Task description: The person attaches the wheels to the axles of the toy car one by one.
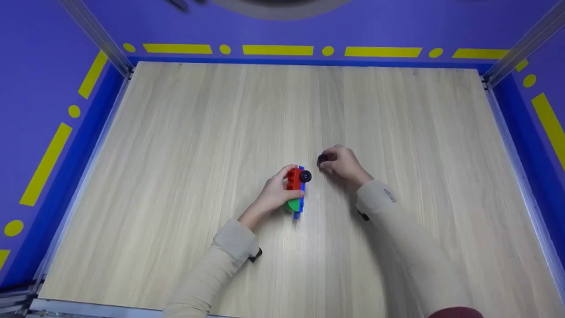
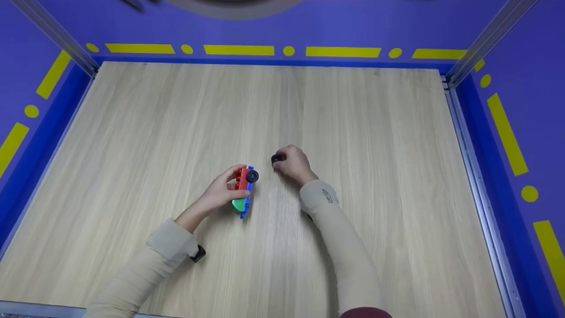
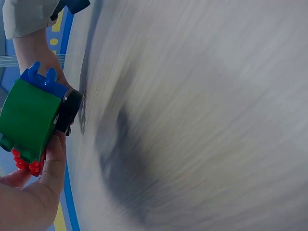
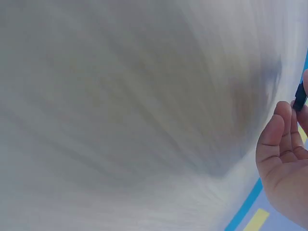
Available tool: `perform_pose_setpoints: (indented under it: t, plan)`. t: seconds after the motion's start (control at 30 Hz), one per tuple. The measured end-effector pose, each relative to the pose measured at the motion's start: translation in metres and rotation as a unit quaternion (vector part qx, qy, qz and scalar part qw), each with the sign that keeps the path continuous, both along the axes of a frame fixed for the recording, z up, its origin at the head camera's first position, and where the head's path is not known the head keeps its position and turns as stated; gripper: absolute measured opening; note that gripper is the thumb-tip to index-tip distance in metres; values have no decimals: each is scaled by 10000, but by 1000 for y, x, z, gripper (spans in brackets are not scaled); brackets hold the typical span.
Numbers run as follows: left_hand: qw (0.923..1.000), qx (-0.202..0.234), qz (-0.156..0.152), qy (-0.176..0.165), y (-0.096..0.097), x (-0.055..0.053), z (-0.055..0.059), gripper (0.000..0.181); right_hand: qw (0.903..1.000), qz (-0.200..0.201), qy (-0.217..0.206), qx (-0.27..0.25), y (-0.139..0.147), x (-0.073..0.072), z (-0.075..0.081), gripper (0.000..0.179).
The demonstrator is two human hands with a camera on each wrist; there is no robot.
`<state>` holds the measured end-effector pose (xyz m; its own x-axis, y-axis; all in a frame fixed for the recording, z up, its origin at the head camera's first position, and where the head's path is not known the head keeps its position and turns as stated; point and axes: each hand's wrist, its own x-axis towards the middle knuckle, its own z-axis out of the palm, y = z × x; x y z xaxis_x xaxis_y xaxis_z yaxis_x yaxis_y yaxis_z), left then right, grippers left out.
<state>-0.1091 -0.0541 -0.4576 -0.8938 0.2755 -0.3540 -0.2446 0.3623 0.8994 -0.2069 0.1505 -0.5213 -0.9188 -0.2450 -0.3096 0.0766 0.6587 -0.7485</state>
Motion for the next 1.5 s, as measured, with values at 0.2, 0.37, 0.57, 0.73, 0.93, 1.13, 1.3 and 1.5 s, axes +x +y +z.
perform_pose_setpoints:
  t: [0.2,0.37,0.57,0.73,0.93,1.13,1.3,1.5]
  plan:
    - [10000,-79,20,4,-1,-4,-16,69,9995,290,127,15,2,6,5,33]
    - [9999,-136,45,34,-1,-10,-39,72,9985,490,243,51,3,11,9,32]
    - [9998,-182,64,21,-1,-10,-39,72,9973,651,346,18,3,16,11,32]
    - [9997,-214,83,9,-1,-10,-39,73,9969,708,344,-21,2,19,12,32]
    - [9997,-196,110,0,-1,-11,-38,73,9960,838,308,-85,1,25,16,31]
    - [9995,-276,177,37,-2,-12,-39,73,9926,1100,486,-140,-1,32,22,30]
    - [9991,-332,276,61,-2,-13,-40,73,9896,1278,615,-231,-2,38,28,30]
    - [9988,-283,369,156,-2,-14,-41,72,9850,1518,757,-331,-4,47,36,28]
